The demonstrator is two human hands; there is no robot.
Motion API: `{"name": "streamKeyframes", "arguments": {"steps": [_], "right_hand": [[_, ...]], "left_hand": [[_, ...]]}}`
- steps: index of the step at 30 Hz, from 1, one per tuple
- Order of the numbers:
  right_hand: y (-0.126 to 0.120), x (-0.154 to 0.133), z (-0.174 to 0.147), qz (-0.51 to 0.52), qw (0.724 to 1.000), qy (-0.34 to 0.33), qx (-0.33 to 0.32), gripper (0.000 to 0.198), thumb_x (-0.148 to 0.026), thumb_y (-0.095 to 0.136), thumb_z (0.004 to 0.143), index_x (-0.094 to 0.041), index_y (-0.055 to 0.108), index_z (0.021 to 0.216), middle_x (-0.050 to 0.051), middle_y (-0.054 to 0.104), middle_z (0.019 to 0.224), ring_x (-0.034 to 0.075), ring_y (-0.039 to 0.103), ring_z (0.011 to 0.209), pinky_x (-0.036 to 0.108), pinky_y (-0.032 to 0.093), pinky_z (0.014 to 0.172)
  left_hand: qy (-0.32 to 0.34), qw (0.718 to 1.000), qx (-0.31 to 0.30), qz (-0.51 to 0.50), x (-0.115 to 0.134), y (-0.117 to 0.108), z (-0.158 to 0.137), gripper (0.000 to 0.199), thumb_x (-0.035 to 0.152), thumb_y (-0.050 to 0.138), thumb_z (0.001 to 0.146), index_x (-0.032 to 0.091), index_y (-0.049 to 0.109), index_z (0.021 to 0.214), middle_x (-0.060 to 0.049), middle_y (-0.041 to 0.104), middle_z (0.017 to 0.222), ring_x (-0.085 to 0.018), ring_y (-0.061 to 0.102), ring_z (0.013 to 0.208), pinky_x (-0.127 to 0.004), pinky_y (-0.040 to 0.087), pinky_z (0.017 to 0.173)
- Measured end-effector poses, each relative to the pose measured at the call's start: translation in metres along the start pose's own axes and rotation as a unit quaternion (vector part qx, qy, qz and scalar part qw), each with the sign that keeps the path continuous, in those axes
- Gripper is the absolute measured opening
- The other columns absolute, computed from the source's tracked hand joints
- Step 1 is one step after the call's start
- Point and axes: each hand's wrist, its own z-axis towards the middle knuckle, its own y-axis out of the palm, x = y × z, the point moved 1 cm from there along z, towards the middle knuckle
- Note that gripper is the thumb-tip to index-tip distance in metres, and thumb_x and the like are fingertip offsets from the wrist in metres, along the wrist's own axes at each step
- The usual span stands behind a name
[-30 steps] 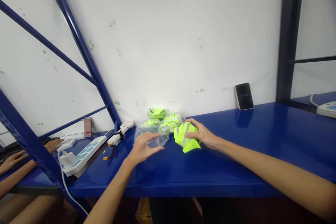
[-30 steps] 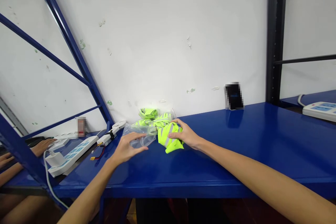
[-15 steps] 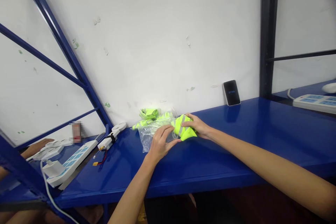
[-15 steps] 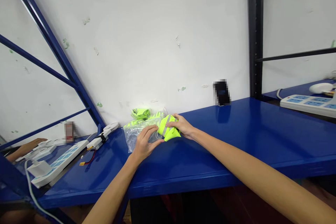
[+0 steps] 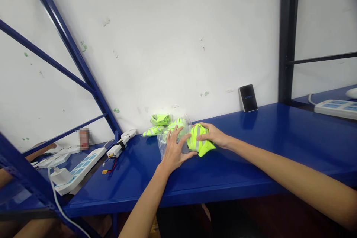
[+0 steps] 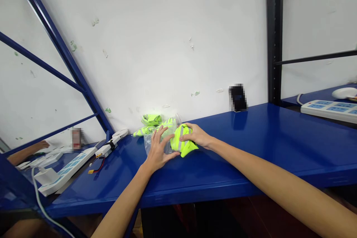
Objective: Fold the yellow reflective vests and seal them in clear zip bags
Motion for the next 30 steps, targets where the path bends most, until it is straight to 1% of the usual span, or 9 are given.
{"name": "streamKeyframes", "arguments": {"steps": [3, 4, 6, 10, 14, 17, 21, 26, 30], "right_hand": [[0.004, 0.003, -0.003, -0.04, 0.999, 0.007, -0.032, 0.058, -0.027, 0.083, 0.056, -0.016, 0.061, 0.108, 0.002, 0.069, 0.092, 0.02, 0.065, 0.081, 0.03, 0.053, 0.07], [0.005, 0.004, -0.003, -0.047, 0.998, 0.006, -0.032, 0.058, -0.026, 0.083, 0.055, -0.016, 0.061, 0.107, 0.002, 0.069, 0.092, 0.02, 0.065, 0.081, 0.03, 0.053, 0.071], [0.008, 0.007, -0.001, -0.051, 0.999, -0.005, -0.005, 0.057, -0.026, 0.083, 0.054, -0.016, 0.062, 0.106, 0.002, 0.069, 0.092, 0.019, 0.064, 0.082, 0.03, 0.053, 0.072], [0.012, 0.011, 0.004, -0.027, 0.997, -0.024, 0.07, 0.056, -0.031, 0.082, 0.056, -0.016, 0.061, 0.105, 0.002, 0.068, 0.09, 0.019, 0.065, 0.078, 0.03, 0.054, 0.069], [0.015, 0.008, 0.007, 0.016, 0.994, -0.019, 0.107, 0.052, -0.028, 0.081, 0.056, -0.017, 0.061, 0.103, 0.001, 0.069, 0.086, 0.018, 0.066, 0.072, 0.03, 0.055, 0.064], [0.014, 0.007, 0.008, 0.064, 0.989, 0.015, 0.131, 0.048, -0.024, 0.079, 0.058, -0.019, 0.06, 0.101, 0.001, 0.07, 0.083, 0.019, 0.067, 0.069, 0.03, 0.055, 0.061], [0.012, 0.011, 0.01, 0.108, 0.98, 0.074, 0.151, 0.038, -0.022, 0.076, 0.063, -0.019, 0.061, 0.097, 0.003, 0.071, 0.078, 0.02, 0.068, 0.068, 0.029, 0.054, 0.059], [0.009, 0.021, 0.013, 0.071, 0.976, 0.081, 0.188, 0.034, -0.023, 0.076, 0.064, -0.018, 0.062, 0.095, 0.003, 0.07, 0.075, 0.019, 0.067, 0.069, 0.027, 0.052, 0.058], [0.011, 0.029, 0.014, 0.046, 0.977, 0.073, 0.194, 0.036, -0.028, 0.076, 0.064, -0.019, 0.061, 0.096, 0.002, 0.069, 0.077, 0.02, 0.067, 0.072, 0.028, 0.052, 0.061]], "left_hand": [[-0.034, 0.997, -0.072, -0.019, 0.001, 0.0, 0.0, 0.104, 0.069, 0.065, 0.067, 0.023, 0.02, 0.148, -0.018, 0.029, 0.152, -0.035, 0.016, 0.144, -0.06, 0.011, 0.114], [-0.035, 0.995, -0.093, -0.029, 0.001, 0.002, 0.0, 0.109, 0.07, 0.065, 0.066, 0.023, 0.013, 0.15, -0.019, 0.029, 0.152, -0.035, 0.017, 0.144, -0.059, 0.011, 0.114], [-0.037, 0.991, -0.118, -0.046, 0.0, 0.005, 0.0, 0.109, 0.066, 0.065, 0.069, 0.023, 0.008, 0.151, -0.018, 0.033, 0.151, -0.033, 0.024, 0.143, -0.056, 0.014, 0.114], [-0.056, 0.992, -0.096, -0.058, -0.002, 0.012, 0.001, 0.1, 0.06, 0.064, 0.074, 0.021, 0.012, 0.15, -0.018, 0.04, 0.146, -0.031, 0.038, 0.135, -0.052, 0.025, 0.11], [-0.063, 0.995, -0.063, -0.048, -0.001, 0.012, 0.002, 0.093, 0.061, 0.062, 0.076, 0.021, 0.018, 0.148, -0.016, 0.044, 0.144, -0.03, 0.043, 0.131, -0.05, 0.025, 0.109], [-0.064, 0.996, -0.051, -0.032, 0.002, 0.01, 0.003, 0.088, 0.063, 0.058, 0.078, 0.021, 0.023, 0.147, -0.016, 0.046, 0.142, -0.03, 0.043, 0.13, -0.049, 0.025, 0.108], [-0.047, 0.997, -0.054, -0.002, 0.005, 0.009, 0.004, 0.081, 0.063, 0.052, 0.082, 0.02, 0.026, 0.146, -0.016, 0.048, 0.139, -0.029, 0.044, 0.129, -0.049, 0.024, 0.109], [-0.027, 0.997, -0.061, 0.046, 0.009, 0.01, 0.005, 0.072, 0.061, 0.045, 0.086, 0.02, 0.032, 0.144, -0.017, 0.052, 0.134, -0.029, 0.047, 0.126, -0.049, 0.024, 0.108], [-0.017, 0.995, -0.069, 0.076, 0.011, 0.012, 0.006, 0.078, 0.064, 0.045, 0.085, 0.017, 0.03, 0.145, -0.017, 0.052, 0.134, -0.03, 0.047, 0.125, -0.05, 0.025, 0.107]]}}
